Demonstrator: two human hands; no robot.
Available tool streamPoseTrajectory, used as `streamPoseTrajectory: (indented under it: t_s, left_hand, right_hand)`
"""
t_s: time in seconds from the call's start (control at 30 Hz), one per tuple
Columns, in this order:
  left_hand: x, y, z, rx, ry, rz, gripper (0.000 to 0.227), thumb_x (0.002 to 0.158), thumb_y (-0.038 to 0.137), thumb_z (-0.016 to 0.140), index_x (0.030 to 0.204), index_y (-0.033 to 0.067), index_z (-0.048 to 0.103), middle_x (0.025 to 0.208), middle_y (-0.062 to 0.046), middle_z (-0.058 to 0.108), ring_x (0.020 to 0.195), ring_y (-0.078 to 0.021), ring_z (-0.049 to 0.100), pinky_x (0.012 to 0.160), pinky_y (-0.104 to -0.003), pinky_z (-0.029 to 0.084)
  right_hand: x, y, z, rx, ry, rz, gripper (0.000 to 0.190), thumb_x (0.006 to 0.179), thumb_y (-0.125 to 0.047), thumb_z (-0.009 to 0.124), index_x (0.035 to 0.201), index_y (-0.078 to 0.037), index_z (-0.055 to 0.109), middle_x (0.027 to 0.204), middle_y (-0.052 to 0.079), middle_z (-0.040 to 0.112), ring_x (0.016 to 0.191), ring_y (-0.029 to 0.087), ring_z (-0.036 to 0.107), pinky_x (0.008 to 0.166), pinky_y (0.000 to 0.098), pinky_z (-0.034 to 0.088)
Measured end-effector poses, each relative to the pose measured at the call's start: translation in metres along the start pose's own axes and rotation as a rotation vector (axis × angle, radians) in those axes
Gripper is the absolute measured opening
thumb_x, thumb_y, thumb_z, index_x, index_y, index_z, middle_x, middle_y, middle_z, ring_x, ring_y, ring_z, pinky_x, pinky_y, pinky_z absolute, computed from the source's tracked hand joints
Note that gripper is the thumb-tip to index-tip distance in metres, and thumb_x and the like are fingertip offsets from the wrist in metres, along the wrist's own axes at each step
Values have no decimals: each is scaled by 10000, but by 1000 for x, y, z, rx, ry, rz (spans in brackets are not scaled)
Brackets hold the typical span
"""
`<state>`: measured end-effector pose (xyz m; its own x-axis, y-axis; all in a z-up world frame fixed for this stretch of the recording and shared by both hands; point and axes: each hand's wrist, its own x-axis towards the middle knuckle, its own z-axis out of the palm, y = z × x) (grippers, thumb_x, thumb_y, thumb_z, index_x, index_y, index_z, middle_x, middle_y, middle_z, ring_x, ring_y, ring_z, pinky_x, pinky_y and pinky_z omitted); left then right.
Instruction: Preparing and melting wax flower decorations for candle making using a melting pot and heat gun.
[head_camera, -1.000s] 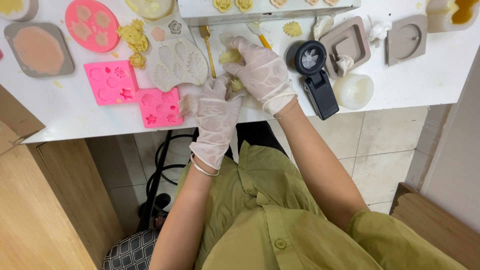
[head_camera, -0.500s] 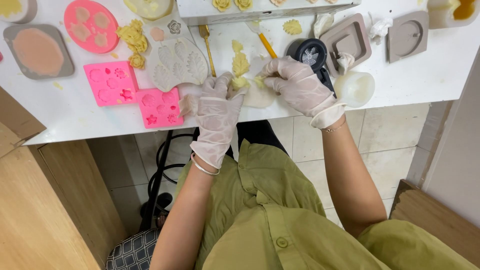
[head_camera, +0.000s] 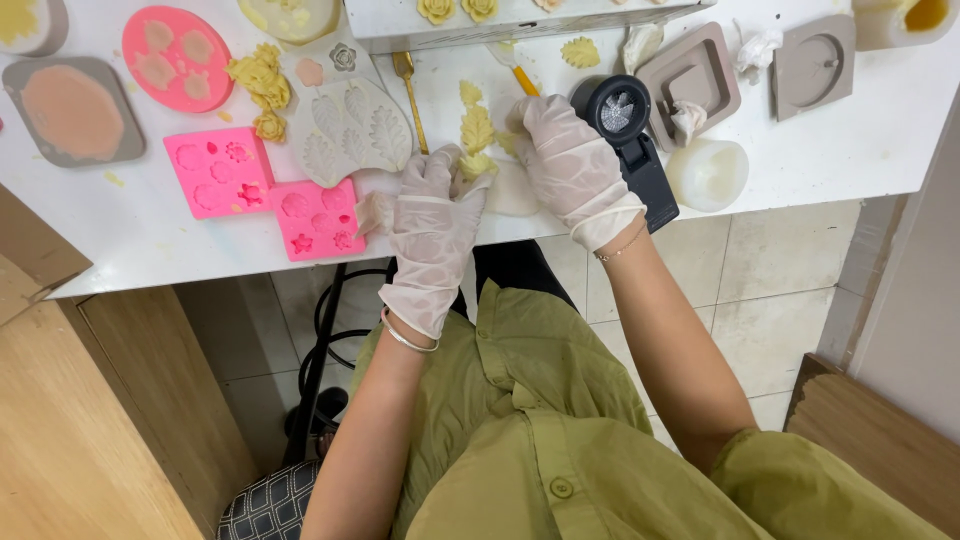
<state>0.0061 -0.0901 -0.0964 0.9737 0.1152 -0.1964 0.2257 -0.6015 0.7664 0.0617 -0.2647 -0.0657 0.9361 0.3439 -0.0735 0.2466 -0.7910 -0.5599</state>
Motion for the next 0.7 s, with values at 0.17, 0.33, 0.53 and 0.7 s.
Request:
streamPoseTrajectory:
  t_s: [0.17,0.33,0.53,0.7]
  left_hand:
    - [0,1,-1,11,18,16,456,865,305,838,1199,50,662,1029,-104,600,809,-218,625,702,-381,511]
    - [-1,-3,-2,25,30,57,460,867,274,833,1220,39,656,1060,-115,598,838,-235,624,718,-381,513]
    - [1,0,-2,18,16,51,460,846,239,833,1210,25,652,1043,-119,598,823,-244,620,715,-381,509]
    - [2,7,-7,65,33,55,444,845,291,844,1178,57,664,993,-84,601,809,-220,619,694,-390,485]
  right_hand:
    - [13,-25,-7,3,149,34,281,974,-89,700,1243,-61,624,1034,171,616,908,341,650,750,416,532]
    - [39,-13,26,67,195,30,294,942,-191,789,1173,-78,647,1044,124,657,922,308,671,785,402,548]
    - [40,-18,25,265,194,162,180,955,-163,806,1023,-65,670,929,97,712,807,214,724,706,347,581]
    - [-8,-22,0,1026,197,696,105,969,-90,694,1031,-24,642,868,74,749,669,110,715,545,242,564]
